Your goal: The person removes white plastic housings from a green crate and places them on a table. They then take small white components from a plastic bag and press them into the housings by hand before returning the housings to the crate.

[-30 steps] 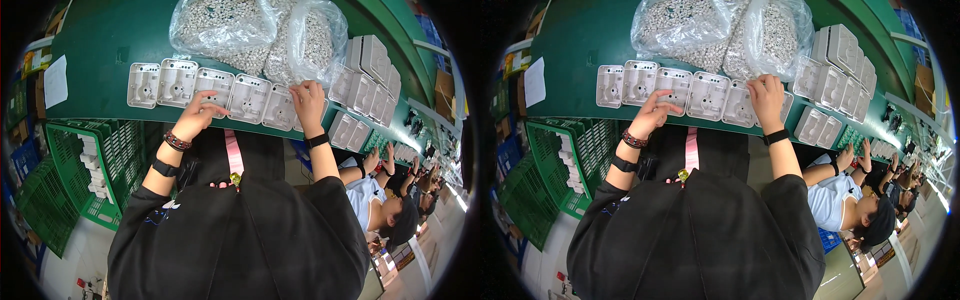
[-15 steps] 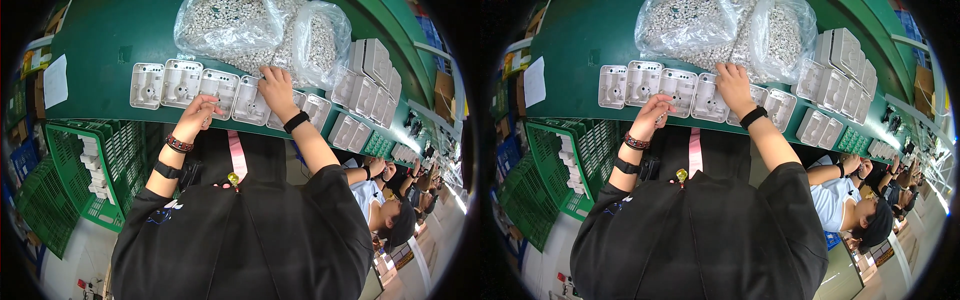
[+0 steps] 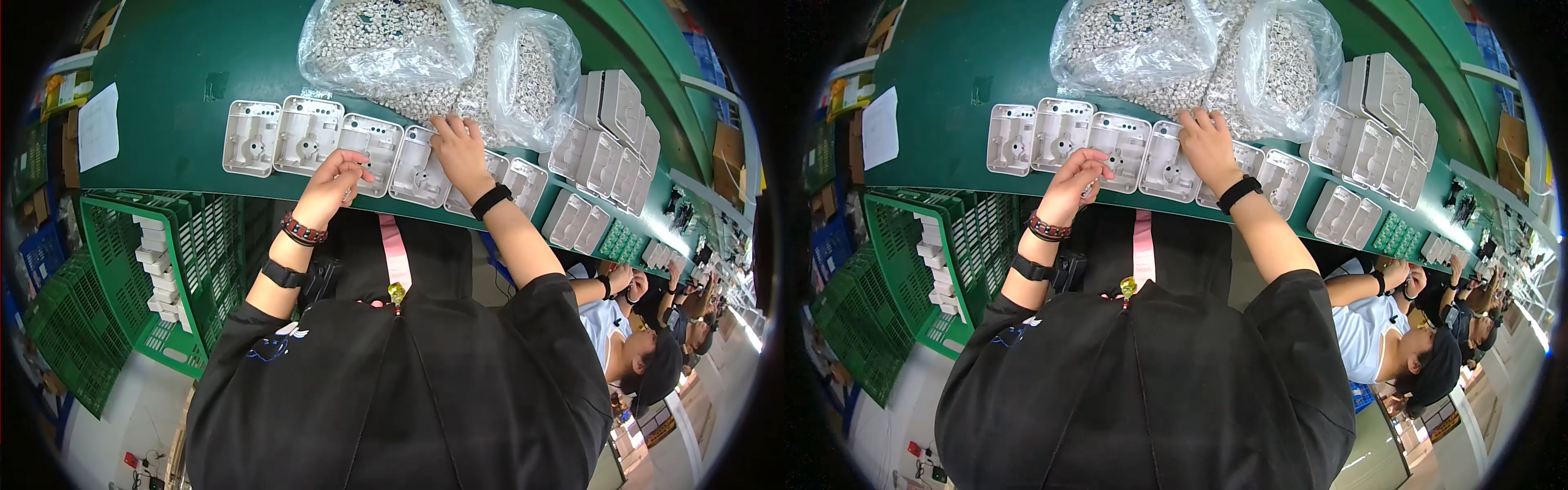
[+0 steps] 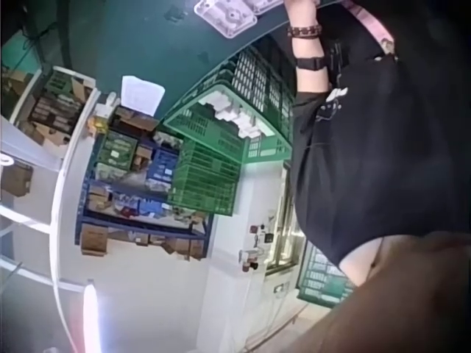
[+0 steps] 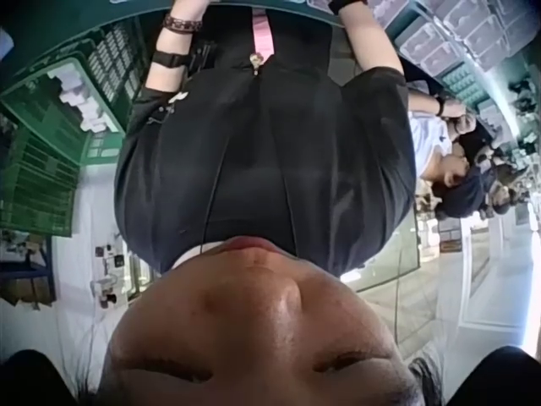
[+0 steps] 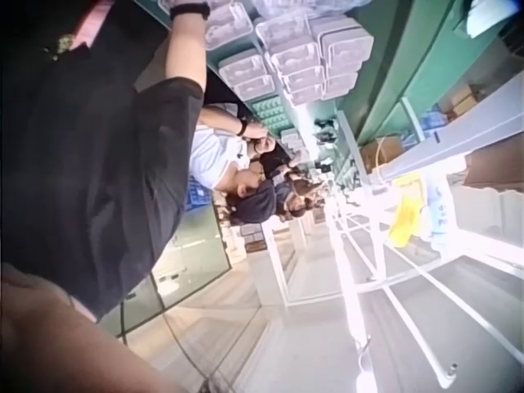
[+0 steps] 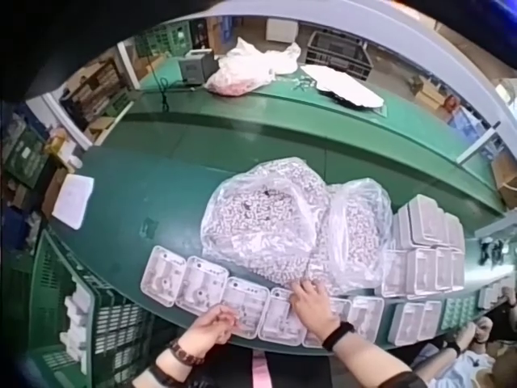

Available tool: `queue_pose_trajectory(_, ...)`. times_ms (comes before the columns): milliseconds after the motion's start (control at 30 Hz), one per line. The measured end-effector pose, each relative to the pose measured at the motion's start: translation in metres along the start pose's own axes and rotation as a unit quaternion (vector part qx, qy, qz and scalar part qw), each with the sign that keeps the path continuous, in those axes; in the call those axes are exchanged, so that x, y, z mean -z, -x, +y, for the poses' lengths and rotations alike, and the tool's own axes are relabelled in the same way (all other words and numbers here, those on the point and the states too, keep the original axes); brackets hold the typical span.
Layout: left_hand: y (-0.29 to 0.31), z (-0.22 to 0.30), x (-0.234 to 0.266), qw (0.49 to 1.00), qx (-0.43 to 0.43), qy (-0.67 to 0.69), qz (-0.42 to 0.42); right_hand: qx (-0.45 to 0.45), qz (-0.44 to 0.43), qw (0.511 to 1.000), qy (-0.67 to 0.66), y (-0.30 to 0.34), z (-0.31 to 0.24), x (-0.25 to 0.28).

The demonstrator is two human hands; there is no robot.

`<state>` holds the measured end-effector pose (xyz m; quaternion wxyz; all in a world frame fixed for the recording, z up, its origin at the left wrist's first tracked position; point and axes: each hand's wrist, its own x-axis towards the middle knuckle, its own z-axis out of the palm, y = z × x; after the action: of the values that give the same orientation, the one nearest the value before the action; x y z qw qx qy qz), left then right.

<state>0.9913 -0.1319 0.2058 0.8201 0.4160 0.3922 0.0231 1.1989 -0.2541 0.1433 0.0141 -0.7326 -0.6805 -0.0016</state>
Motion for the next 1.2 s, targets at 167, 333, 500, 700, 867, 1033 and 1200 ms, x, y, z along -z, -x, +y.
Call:
queue_pose_trajectory(167,0.002,-0.001,-0.003,1.000,-0.006,-0.025,-0.011,-0.012,-0.005,1.000,0.025,-0.002,-0.005,0.011)
queue_pose_trajectory(333,0.004,-0.003,-0.005,0.998,-0.013,-0.053,-0.023,-0.054,0.041,0.997,0.021,0.007,-0.018,0.008)
queue_pose_trajectory(500,0.002,0.000,-0.008,0.998,-0.017,-0.059,-0.023,-0.144,0.041,0.987,-0.063,0.016,-0.013,0.012)
queue_pose_trajectory(700,0.000,-0.002,-0.010,0.999,-0.010,-0.032,-0.004,-0.229,0.069,0.959,-0.151,0.030,-0.031,0.035)
queue_pose_trajectory(867,-0.002,-0.001,-0.018,0.995,0.018,0.081,-0.045,-0.224,0.103,0.925,-0.290,0.020,-0.084,0.074)
queue_pose_trajectory(1033,-0.002,0.007,-0.019,0.994,0.041,0.036,-0.096,-0.285,0.119,0.929,-0.202,0.013,-0.071,0.062)
queue_pose_trajectory(1200,-0.001,0.000,-0.004,0.997,0.049,0.018,-0.061,-0.248,0.082,0.961,-0.087,0.019,-0.040,0.027)
